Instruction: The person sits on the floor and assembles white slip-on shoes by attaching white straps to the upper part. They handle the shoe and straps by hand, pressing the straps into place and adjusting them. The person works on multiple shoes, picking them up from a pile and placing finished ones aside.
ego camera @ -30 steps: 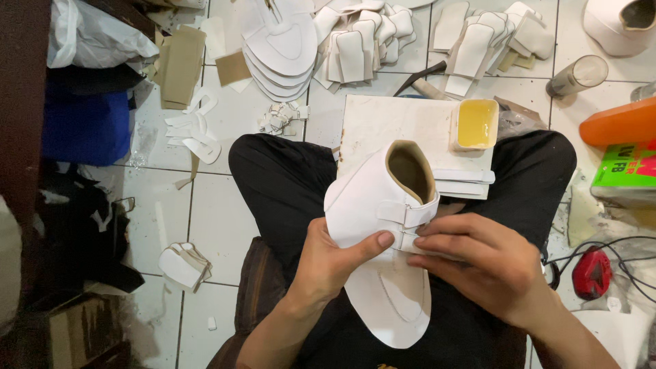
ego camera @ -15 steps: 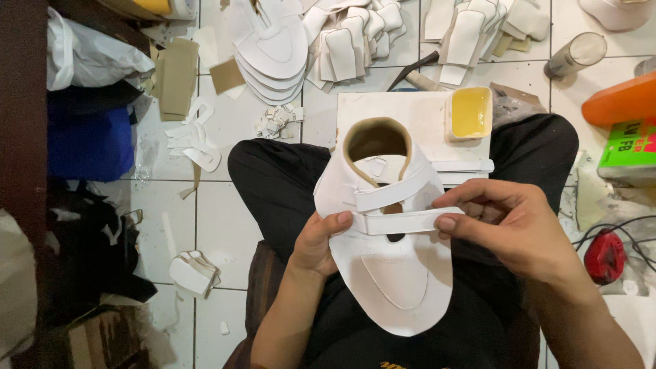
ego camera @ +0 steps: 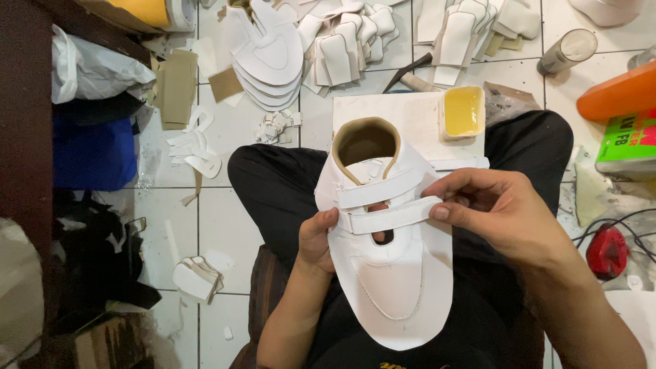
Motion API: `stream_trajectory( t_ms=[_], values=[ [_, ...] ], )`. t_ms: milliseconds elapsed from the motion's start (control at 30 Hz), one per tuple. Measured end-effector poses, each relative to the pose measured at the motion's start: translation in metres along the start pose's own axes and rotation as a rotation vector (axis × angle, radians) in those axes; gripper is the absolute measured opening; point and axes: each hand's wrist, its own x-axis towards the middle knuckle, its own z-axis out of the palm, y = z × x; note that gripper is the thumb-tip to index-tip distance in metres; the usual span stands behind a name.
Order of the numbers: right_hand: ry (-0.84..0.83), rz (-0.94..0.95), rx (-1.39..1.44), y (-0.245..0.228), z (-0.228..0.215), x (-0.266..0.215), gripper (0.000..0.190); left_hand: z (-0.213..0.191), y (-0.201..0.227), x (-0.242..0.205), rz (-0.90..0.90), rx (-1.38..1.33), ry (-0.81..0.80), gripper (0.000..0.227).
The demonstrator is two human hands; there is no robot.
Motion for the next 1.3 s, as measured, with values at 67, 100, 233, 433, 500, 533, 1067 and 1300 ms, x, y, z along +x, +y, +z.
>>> stream_trajectory(
  t_ms=[67,100,233,433,500,533,1067,1300],
  values=[
    [-0.048,0.014,-0.004,-0.008,0.000,-0.001,0.023,-0.006,0.000,-0.002,-0.025,-0.007,0.022,0.067],
    [-0.045,0.012,-0.003,-0.007,-0.001,-0.001,0.023,-0.009,0.000,-0.002,-0.029,-0.006,0.020,0.067],
    [-0.026,-0.052,-0.066,-0.008,0.002,-0.005,0.020,-0.019,-0.005,0.001,0.053,0.029,-0.037,0.065],
    [0.027,-0.151,-0.200,-0.013,0.009,-0.017,0.013,-0.041,-0.009,0.001,0.163,-0.037,-0.094,0.059],
    [0.028,-0.176,-0.201,-0.013,0.009,-0.017,0.012,-0.046,-0.010,0.001,0.152,-0.081,-0.111,0.062],
    [0.026,-0.223,-0.267,-0.012,0.009,-0.015,0.012,-0.049,-0.010,0.002,0.180,-0.074,-0.113,0.058],
    [-0.027,-0.098,0.179,0.040,0.013,0.013,0.018,-0.063,-0.010,0.012,0.262,0.049,-0.070,0.054],
    [-0.004,-0.150,0.177,0.033,0.019,0.008,0.016,-0.046,-0.012,0.010,0.261,0.009,-0.045,0.054]
  ],
)
